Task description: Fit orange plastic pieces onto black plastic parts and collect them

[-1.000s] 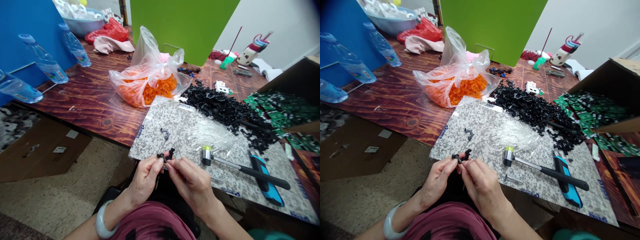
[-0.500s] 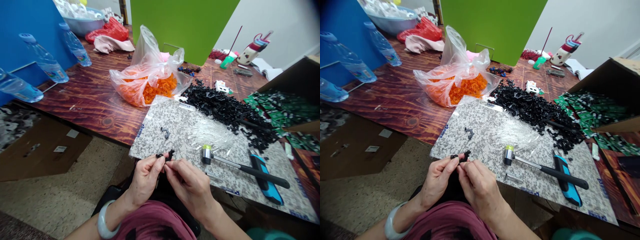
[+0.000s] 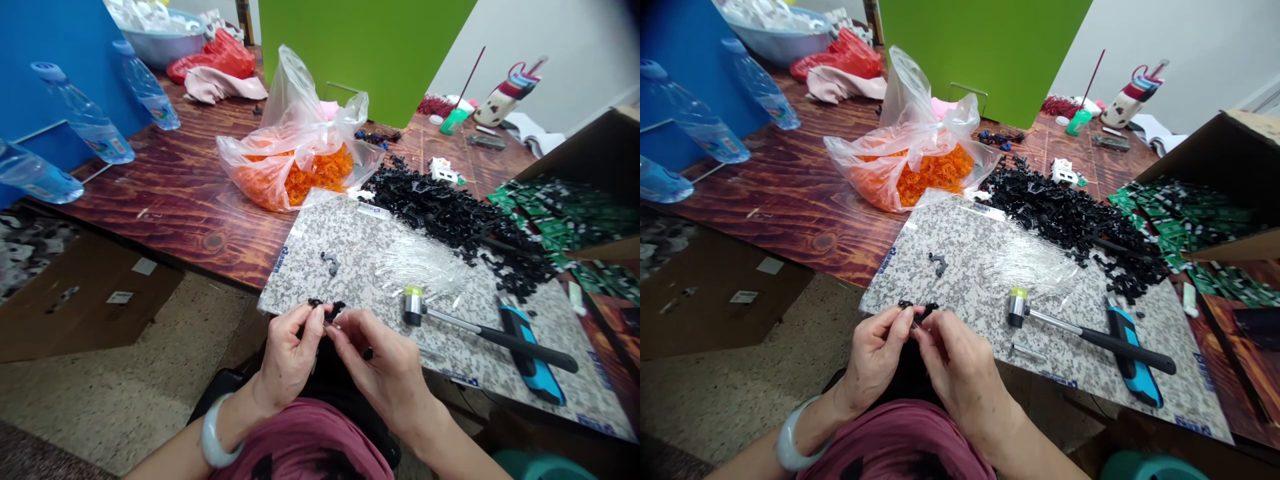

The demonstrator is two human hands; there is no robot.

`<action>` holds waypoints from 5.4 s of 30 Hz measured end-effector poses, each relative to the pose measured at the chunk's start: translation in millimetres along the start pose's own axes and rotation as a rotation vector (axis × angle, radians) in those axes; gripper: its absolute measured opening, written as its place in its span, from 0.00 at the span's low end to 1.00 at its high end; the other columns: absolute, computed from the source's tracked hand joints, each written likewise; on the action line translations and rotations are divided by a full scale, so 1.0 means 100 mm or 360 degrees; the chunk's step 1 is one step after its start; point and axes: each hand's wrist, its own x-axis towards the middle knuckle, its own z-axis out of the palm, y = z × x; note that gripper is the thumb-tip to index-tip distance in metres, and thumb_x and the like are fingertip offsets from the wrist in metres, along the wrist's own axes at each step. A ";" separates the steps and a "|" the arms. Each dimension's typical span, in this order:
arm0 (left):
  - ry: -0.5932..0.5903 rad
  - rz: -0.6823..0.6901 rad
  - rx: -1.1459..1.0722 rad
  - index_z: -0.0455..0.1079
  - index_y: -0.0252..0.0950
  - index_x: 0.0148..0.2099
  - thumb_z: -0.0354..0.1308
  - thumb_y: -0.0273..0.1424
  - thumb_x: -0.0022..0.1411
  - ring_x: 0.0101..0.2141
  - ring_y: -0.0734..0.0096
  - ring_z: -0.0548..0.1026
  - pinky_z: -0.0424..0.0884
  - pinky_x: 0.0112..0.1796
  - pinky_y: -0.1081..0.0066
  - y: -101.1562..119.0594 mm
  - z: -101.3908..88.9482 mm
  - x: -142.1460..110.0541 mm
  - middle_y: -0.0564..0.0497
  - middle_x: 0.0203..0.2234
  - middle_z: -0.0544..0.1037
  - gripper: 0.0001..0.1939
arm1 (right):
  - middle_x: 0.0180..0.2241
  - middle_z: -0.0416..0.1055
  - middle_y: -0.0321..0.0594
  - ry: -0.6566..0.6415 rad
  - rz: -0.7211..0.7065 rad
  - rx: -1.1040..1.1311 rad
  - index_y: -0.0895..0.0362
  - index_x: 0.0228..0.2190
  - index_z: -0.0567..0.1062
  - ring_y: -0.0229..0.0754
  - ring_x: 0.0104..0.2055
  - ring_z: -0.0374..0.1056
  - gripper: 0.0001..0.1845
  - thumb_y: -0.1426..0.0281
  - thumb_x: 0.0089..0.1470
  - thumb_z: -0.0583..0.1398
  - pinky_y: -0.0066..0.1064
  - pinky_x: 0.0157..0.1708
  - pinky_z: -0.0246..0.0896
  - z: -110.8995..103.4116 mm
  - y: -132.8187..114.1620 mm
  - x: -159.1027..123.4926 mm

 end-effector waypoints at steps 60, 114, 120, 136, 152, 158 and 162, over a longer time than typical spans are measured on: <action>-0.0749 -0.0353 -0.0375 0.73 0.33 0.38 0.48 0.31 0.67 0.26 0.73 0.70 0.66 0.29 0.76 -0.07 -0.22 0.00 0.53 0.23 0.73 0.14 | 0.17 0.66 0.33 -0.0173 -0.0614 -0.0443 0.57 0.23 0.69 0.31 0.19 0.62 0.17 0.64 0.62 0.54 0.24 0.21 0.56 -0.26 0.34 0.02; -0.0621 -0.0593 -0.0680 0.74 0.30 0.33 0.52 0.42 0.64 0.25 0.74 0.68 0.64 0.29 0.74 -0.13 -0.12 0.00 0.51 0.23 0.74 0.19 | 0.34 0.74 0.42 -0.0389 0.0552 0.0751 0.59 0.41 0.74 0.39 0.33 0.70 0.13 0.64 0.58 0.57 0.29 0.33 0.66 -0.10 0.43 0.02; -0.0611 -0.0545 -0.0610 0.72 0.32 0.29 0.50 0.38 0.66 0.27 0.72 0.70 0.65 0.33 0.73 -0.15 -0.12 -0.01 0.50 0.24 0.75 0.19 | 0.29 0.71 0.37 -0.0293 0.0447 0.0603 0.58 0.44 0.73 0.36 0.27 0.66 0.18 0.63 0.52 0.63 0.27 0.27 0.63 -0.08 0.42 0.00; -0.0560 -0.0512 -0.0524 0.72 0.33 0.26 0.49 0.39 0.66 0.31 0.70 0.71 0.64 0.38 0.73 -0.16 -0.08 -0.04 0.52 0.24 0.75 0.21 | 0.34 0.71 0.41 -0.0055 -0.0035 0.0148 0.56 0.43 0.70 0.39 0.33 0.67 0.16 0.70 0.53 0.64 0.28 0.32 0.66 -0.04 0.44 -0.01; -0.0248 -0.0695 -0.0927 0.79 0.34 0.41 0.58 0.38 0.62 0.31 0.67 0.80 0.75 0.39 0.71 -0.13 0.10 -0.07 0.49 0.30 0.84 0.14 | 0.41 0.70 0.47 0.0105 -0.0373 -0.0118 0.56 0.48 0.68 0.44 0.42 0.67 0.17 0.75 0.57 0.59 0.36 0.41 0.67 -0.05 0.46 -0.02; -0.0098 -0.0616 -0.0802 0.79 0.32 0.41 0.59 0.40 0.60 0.31 0.63 0.81 0.76 0.41 0.67 -0.06 0.12 -0.05 0.47 0.30 0.84 0.17 | 0.35 0.71 0.44 0.0252 -0.0329 -0.0131 0.55 0.40 0.72 0.42 0.37 0.68 0.09 0.76 0.56 0.61 0.35 0.35 0.67 -0.05 0.40 -0.02; -0.0063 -0.0542 -0.0699 0.80 0.32 0.39 0.58 0.40 0.61 0.32 0.61 0.81 0.75 0.41 0.68 -0.05 0.12 -0.04 0.47 0.30 0.84 0.17 | 0.33 0.73 0.43 0.0120 -0.0246 -0.0059 0.55 0.40 0.71 0.40 0.34 0.69 0.07 0.75 0.58 0.59 0.31 0.33 0.67 -0.04 0.35 -0.05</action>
